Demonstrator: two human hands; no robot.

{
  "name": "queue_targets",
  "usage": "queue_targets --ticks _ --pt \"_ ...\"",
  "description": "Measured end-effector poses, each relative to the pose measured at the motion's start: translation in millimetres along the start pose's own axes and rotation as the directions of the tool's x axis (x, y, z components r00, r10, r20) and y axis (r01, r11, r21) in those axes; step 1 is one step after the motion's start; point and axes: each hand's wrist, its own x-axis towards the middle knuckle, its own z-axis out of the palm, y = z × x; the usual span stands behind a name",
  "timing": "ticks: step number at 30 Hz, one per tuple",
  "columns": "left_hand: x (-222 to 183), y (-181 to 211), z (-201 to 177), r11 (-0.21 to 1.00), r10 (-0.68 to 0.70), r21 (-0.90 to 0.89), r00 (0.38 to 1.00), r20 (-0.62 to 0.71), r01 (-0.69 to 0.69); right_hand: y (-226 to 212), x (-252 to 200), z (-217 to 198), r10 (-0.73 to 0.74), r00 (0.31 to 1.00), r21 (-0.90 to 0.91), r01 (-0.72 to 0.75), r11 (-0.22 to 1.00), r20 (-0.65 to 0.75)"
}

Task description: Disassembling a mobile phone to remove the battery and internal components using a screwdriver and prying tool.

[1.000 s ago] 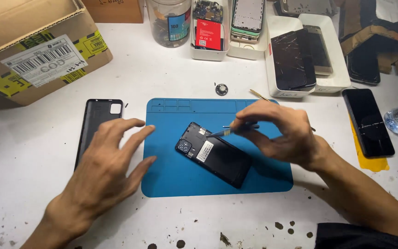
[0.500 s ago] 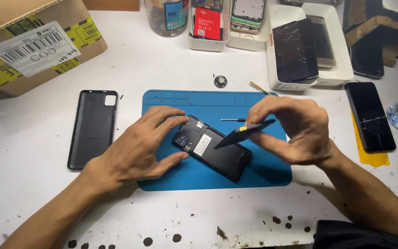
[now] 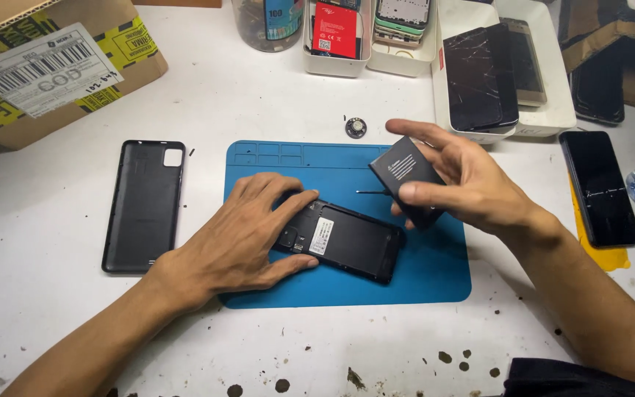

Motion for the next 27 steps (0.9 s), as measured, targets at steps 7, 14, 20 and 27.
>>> queue_targets --ticks 7,14,20,27 --pt "-4 -3 1 0.987 -0.079 -0.142 0.996 -0.031 0.074 18 -19 -11 0.035 0.982 -0.067 -0.048 0.997 -0.184" --pt "-5 6 -7 0.995 -0.086 -0.052 0.996 0.024 0.088 38 -36 -13 0.045 0.993 0.061 -0.038 0.997 -0.108" --pt "-10 7 -14 0.998 -0.046 -0.040 0.996 0.082 0.049 32 -45 -15 0.069 0.997 0.197 -0.058 0.979 -0.046" --pt "-14 5 -7 0.992 -0.029 -0.122 0.997 -0.078 0.020 38 -43 12 -0.394 0.914 -0.680 0.350 0.644 0.096"
